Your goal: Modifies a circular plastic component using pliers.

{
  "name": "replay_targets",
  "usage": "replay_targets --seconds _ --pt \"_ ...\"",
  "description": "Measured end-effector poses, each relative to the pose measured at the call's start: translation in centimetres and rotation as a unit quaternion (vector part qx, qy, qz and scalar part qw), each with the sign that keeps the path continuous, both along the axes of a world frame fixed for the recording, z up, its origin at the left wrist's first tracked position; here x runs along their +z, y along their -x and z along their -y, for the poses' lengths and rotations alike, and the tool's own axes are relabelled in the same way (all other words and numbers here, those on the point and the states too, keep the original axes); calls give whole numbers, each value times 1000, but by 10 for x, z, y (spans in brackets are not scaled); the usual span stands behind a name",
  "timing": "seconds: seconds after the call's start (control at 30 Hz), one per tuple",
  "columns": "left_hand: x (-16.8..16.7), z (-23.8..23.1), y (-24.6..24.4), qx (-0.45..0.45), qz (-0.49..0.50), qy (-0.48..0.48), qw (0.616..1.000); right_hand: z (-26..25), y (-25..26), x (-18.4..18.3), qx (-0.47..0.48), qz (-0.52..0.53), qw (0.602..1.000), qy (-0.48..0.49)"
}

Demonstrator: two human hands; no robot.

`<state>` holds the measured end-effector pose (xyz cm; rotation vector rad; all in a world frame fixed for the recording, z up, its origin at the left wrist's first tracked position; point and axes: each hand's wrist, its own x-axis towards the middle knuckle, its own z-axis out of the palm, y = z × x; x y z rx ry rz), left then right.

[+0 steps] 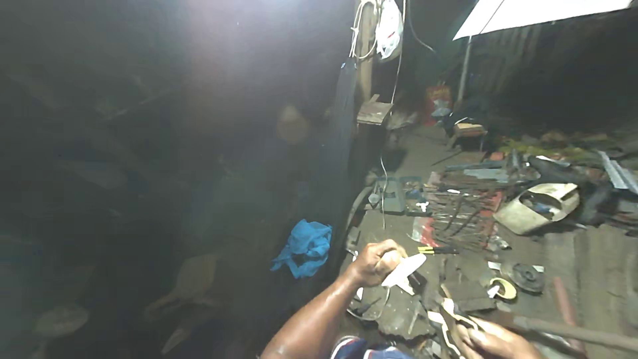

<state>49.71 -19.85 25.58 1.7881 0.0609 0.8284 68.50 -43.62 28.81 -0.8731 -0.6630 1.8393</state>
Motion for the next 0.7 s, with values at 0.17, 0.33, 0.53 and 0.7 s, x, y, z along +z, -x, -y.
replay_targets --seconds 0.17,0.33,0.53,0.7 --pt "10 32 -11 151 2 441 885 4 3 7 -49 138 988 -56" --pt "-23 38 -5 48 27 651 757 17 2 16 -63 247 964 -79" --pt "-36 53 0 -35 37 686 726 27 12 20 -47 278 959 -21" --pt "-38 59 -1 -34 23 692 721 24 15 20 -29 291 956 18"
